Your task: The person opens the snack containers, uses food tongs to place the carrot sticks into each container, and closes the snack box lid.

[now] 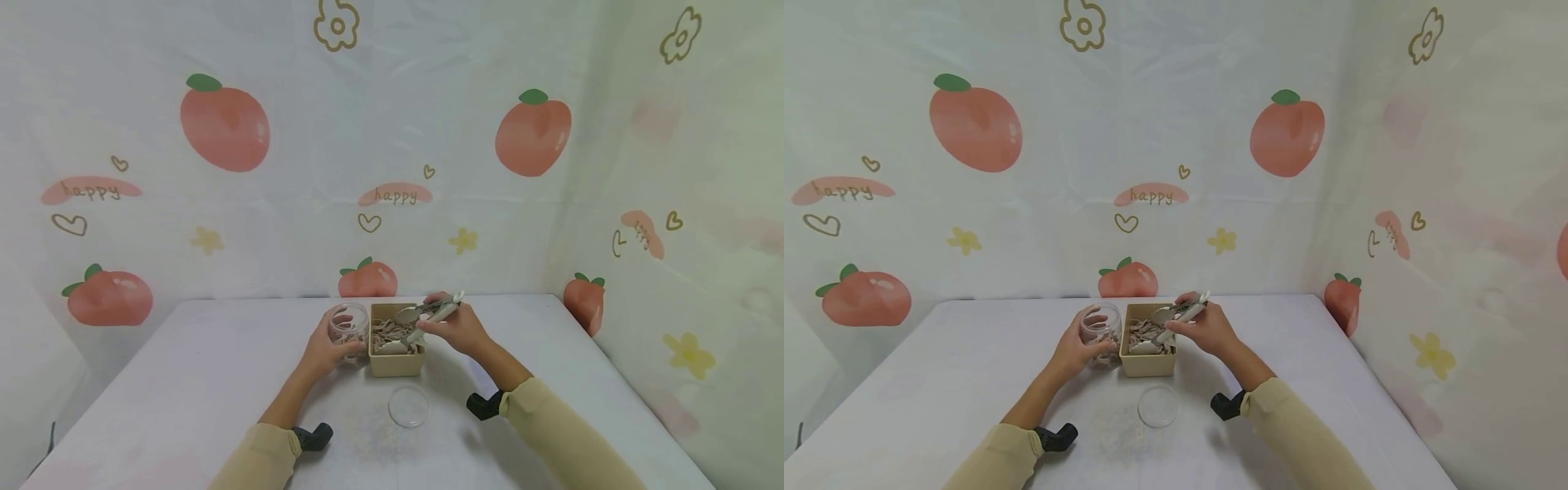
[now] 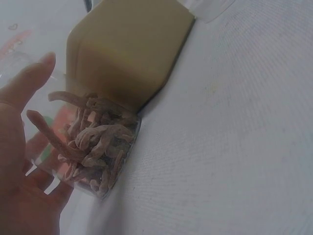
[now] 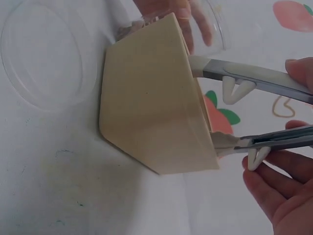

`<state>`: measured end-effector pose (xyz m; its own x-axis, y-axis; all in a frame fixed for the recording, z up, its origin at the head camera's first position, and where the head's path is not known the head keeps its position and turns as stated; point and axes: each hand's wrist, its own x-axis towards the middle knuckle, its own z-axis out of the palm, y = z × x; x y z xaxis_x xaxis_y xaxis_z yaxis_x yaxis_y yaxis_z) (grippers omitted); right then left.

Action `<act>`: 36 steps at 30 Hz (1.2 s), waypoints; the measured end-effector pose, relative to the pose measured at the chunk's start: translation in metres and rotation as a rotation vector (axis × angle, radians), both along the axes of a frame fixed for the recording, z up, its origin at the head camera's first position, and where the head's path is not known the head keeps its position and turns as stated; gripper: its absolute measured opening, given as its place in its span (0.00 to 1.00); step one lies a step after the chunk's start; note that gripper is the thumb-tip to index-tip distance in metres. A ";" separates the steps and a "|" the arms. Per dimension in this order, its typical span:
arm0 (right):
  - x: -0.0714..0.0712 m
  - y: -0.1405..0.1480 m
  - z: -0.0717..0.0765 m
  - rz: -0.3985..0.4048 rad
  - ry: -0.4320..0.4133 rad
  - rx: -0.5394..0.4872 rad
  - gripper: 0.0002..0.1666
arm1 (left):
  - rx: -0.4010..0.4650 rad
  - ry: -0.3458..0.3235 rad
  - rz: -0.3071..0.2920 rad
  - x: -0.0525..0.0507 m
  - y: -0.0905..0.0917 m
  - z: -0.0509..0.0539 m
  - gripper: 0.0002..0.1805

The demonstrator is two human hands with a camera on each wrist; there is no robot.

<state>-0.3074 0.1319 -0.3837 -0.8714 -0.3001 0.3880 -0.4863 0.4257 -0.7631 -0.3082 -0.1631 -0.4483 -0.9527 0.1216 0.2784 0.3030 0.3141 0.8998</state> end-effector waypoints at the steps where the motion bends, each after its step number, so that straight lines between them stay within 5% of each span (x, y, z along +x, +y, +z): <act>1: 0.000 0.000 0.000 -0.003 -0.015 -0.005 0.26 | -0.002 -0.002 0.000 0.000 0.000 0.000 0.48; 19: -0.004 0.003 0.008 0.043 -0.069 0.074 0.20 | 0.016 -0.004 -0.004 0.000 0.000 -0.001 0.49; 26: -0.005 0.001 0.002 0.050 -0.157 -0.093 0.17 | 0.009 0.006 -0.013 0.000 -0.001 0.002 0.49; 32: 0.014 -0.005 0.015 0.040 -0.162 -0.160 0.16 | 0.008 -0.008 -0.006 0.000 -0.001 0.001 0.49; 36: 0.009 -0.007 0.004 0.021 -0.154 -0.239 0.15 | 0.011 -0.014 -0.006 0.001 -0.001 0.001 0.49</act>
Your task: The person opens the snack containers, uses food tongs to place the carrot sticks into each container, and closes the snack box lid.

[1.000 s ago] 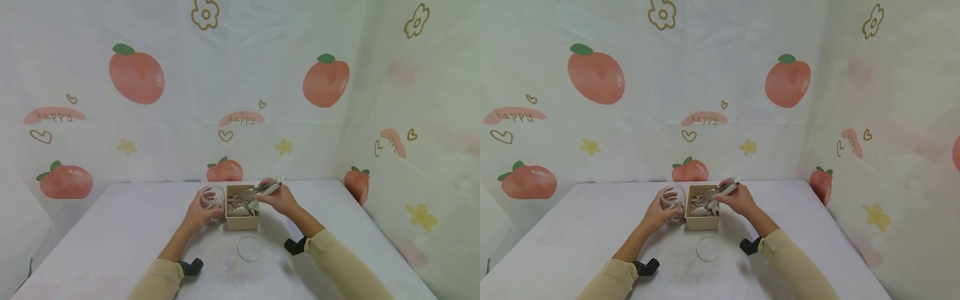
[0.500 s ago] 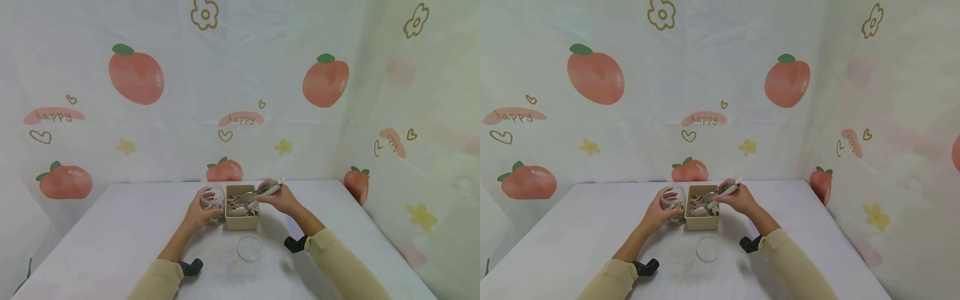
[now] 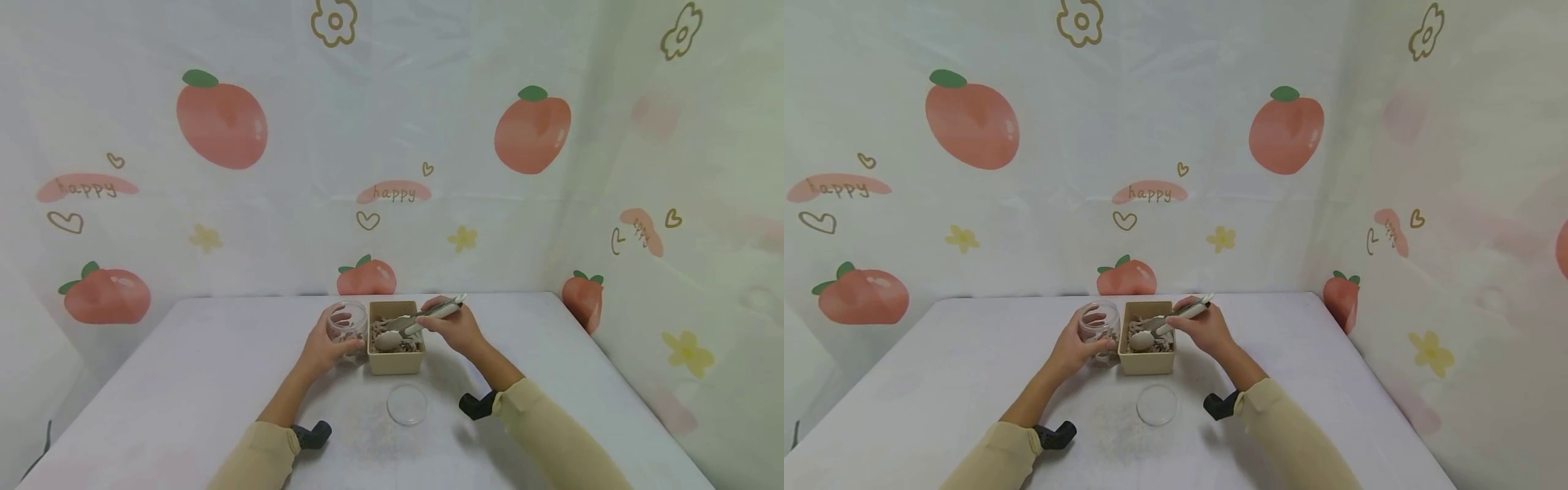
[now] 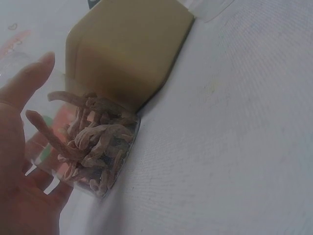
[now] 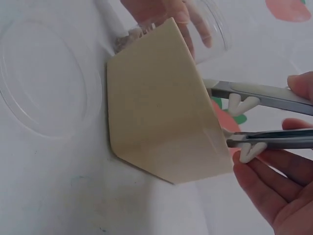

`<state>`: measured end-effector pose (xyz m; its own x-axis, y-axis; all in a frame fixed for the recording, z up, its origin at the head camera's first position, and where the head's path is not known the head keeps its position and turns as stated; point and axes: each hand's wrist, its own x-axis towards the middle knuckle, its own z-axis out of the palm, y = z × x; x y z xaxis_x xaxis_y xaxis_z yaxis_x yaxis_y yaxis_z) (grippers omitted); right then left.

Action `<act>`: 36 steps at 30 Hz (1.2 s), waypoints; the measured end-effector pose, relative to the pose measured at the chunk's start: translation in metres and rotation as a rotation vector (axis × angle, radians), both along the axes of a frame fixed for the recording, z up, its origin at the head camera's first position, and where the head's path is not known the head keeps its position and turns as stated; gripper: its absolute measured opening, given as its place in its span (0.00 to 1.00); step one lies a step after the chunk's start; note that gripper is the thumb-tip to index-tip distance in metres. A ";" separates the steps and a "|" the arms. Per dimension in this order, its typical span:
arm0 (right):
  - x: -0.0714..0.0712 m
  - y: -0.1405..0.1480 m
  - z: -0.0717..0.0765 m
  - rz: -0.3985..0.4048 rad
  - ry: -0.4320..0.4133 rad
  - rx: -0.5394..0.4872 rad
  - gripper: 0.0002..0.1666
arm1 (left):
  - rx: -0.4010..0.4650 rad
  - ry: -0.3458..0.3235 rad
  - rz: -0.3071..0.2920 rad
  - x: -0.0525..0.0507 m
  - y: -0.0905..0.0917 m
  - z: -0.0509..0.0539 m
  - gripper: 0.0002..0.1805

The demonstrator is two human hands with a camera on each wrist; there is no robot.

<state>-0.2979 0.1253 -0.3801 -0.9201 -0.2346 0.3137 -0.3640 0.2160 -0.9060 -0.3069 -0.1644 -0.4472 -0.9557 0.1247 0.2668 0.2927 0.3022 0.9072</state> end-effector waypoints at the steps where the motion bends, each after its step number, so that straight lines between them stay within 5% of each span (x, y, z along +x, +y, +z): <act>1: -0.003 0.000 -0.004 -0.007 -0.002 -0.015 0.15 | -0.001 0.003 0.000 0.000 0.000 0.000 0.49; 11: -0.008 0.001 -0.013 -0.049 0.062 -0.066 0.14 | -0.009 0.016 -0.008 -0.001 0.001 0.000 0.49; 22: 0.014 0.000 0.019 -0.038 0.076 -0.062 0.13 | -0.018 0.014 0.003 -0.001 -0.001 0.000 0.50; 36: 0.017 0.006 0.030 -0.024 0.112 -0.130 0.14 | -0.012 0.004 0.000 0.000 0.000 0.000 0.49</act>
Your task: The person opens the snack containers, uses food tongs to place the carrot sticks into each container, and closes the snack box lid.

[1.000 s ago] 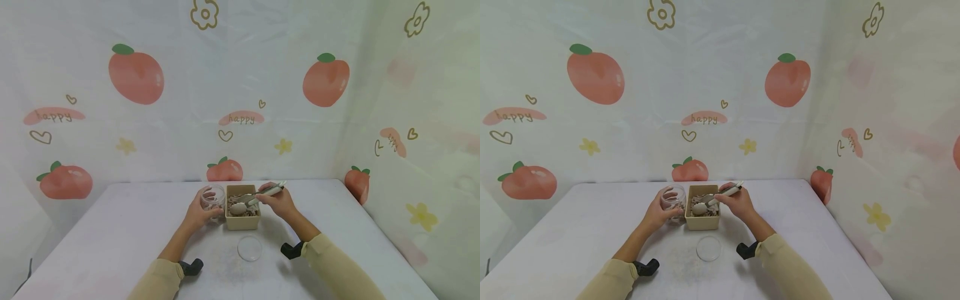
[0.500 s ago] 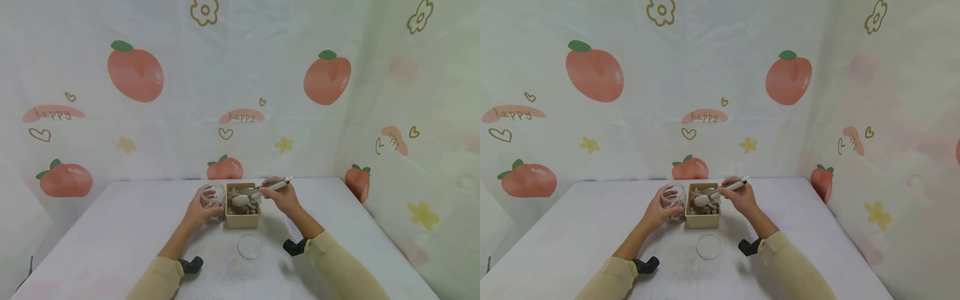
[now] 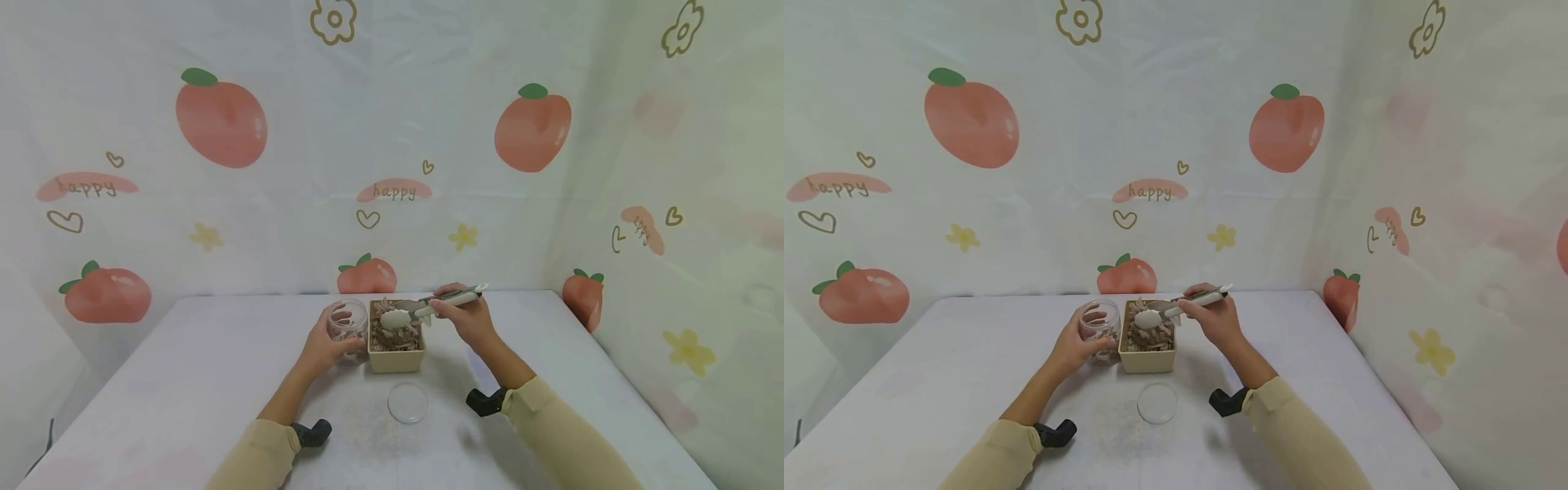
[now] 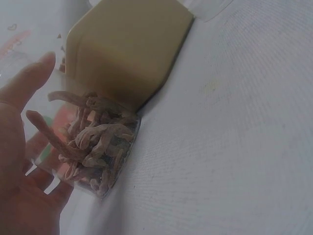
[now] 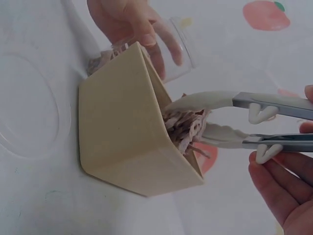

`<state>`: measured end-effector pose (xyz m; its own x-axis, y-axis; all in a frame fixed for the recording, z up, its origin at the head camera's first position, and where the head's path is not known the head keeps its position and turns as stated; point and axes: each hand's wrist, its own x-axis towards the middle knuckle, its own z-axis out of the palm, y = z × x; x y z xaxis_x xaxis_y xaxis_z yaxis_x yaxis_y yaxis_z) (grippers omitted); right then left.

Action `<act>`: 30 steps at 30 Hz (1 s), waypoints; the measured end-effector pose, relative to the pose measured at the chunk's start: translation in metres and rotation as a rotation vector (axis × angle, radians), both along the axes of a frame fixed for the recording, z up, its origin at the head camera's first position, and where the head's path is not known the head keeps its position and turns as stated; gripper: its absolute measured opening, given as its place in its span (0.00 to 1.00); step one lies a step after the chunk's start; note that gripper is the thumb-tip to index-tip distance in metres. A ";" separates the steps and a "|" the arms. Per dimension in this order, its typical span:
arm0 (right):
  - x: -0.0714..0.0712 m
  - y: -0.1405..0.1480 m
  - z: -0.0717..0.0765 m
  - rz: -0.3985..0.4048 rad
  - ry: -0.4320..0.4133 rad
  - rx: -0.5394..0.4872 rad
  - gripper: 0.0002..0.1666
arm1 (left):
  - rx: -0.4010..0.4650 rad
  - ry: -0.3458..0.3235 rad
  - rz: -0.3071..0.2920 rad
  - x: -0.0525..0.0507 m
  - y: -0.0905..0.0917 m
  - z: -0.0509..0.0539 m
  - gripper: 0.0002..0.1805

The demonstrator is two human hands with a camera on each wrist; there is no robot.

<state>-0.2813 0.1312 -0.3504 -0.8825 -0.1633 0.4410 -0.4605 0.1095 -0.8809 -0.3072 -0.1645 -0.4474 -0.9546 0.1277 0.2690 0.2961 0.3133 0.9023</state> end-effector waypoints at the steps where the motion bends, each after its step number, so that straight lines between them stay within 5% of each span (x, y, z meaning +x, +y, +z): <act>1: 0.000 0.000 0.001 -0.001 -0.001 0.000 0.14 | -0.005 0.000 0.004 0.000 0.000 0.000 0.49; 30: 0.000 -0.003 0.002 -0.029 -0.004 0.009 0.13 | -0.029 0.006 0.014 0.000 0.000 0.000 0.48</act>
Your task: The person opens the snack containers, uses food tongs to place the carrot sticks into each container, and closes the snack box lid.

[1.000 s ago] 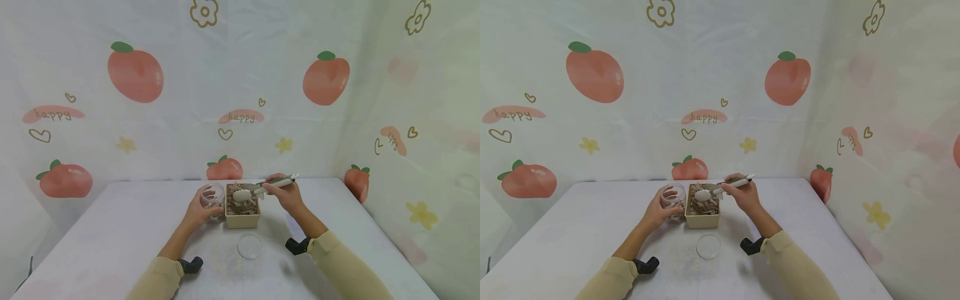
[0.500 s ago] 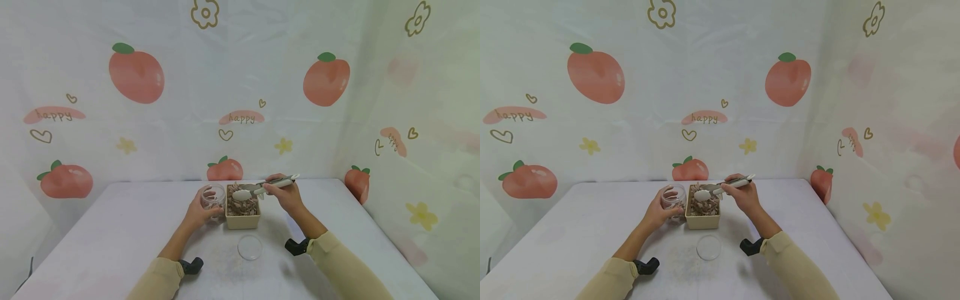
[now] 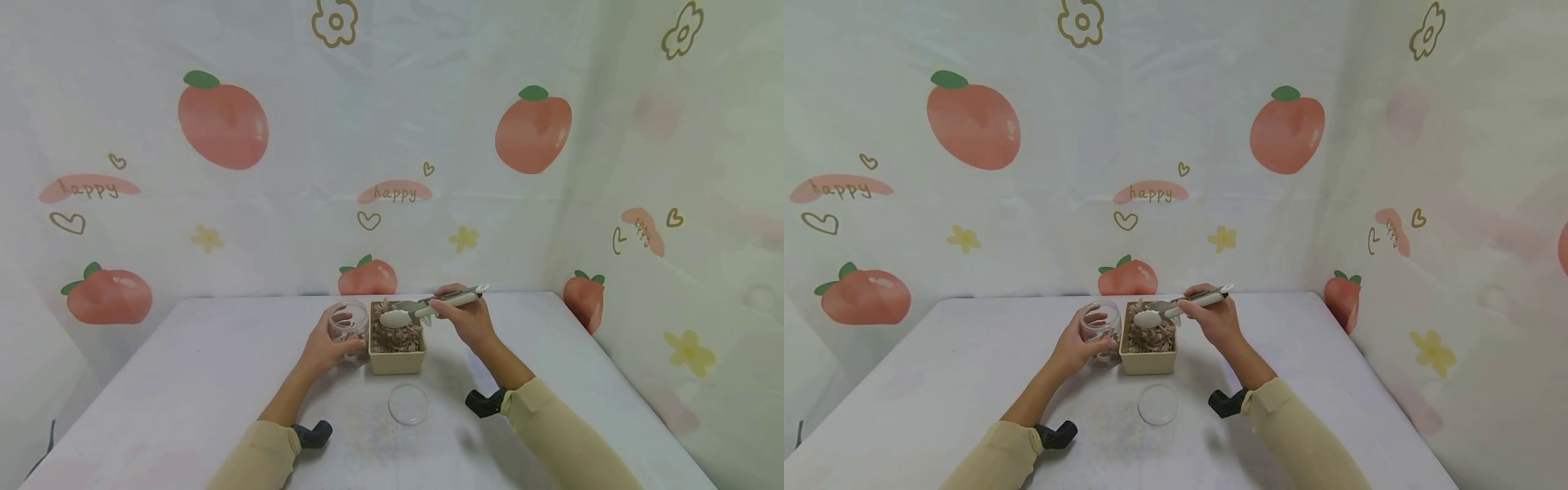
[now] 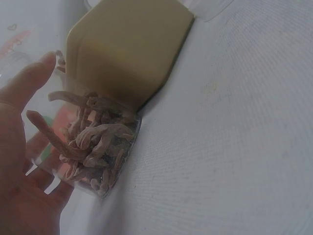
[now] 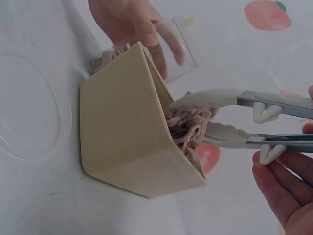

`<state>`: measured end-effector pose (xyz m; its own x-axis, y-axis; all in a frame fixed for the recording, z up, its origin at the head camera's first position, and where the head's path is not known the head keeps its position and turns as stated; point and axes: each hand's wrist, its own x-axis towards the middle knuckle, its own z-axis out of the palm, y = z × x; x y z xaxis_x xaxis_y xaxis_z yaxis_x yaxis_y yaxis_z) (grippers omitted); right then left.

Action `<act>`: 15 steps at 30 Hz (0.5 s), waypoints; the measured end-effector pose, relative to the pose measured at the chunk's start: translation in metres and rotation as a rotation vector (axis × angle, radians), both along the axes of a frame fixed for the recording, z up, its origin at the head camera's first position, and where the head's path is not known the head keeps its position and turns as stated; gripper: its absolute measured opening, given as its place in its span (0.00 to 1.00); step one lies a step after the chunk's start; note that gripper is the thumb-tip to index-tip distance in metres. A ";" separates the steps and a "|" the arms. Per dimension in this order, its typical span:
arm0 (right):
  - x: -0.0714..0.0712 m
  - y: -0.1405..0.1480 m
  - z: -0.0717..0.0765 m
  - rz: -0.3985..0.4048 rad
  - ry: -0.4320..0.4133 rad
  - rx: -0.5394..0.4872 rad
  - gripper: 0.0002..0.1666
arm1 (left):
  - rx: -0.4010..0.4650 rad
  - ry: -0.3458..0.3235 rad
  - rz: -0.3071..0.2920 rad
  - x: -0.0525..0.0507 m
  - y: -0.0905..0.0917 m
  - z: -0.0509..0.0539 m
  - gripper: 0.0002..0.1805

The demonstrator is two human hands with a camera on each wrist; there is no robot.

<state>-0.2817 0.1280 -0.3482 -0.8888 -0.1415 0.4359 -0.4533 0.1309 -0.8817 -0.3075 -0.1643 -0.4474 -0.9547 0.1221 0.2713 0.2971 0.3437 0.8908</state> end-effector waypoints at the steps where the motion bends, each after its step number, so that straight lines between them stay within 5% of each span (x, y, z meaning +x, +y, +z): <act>1: 0.000 0.000 0.001 -0.002 0.000 0.001 0.13 | -0.002 0.000 0.000 0.000 0.000 0.000 0.48; 11: 0.001 0.000 0.003 -0.005 0.007 0.007 0.13 | -0.008 0.007 0.000 0.000 0.000 0.000 0.49; 15: -0.009 0.003 -0.005 -0.007 0.004 -0.004 0.13 | -0.001 0.005 -0.002 0.000 0.000 0.000 0.49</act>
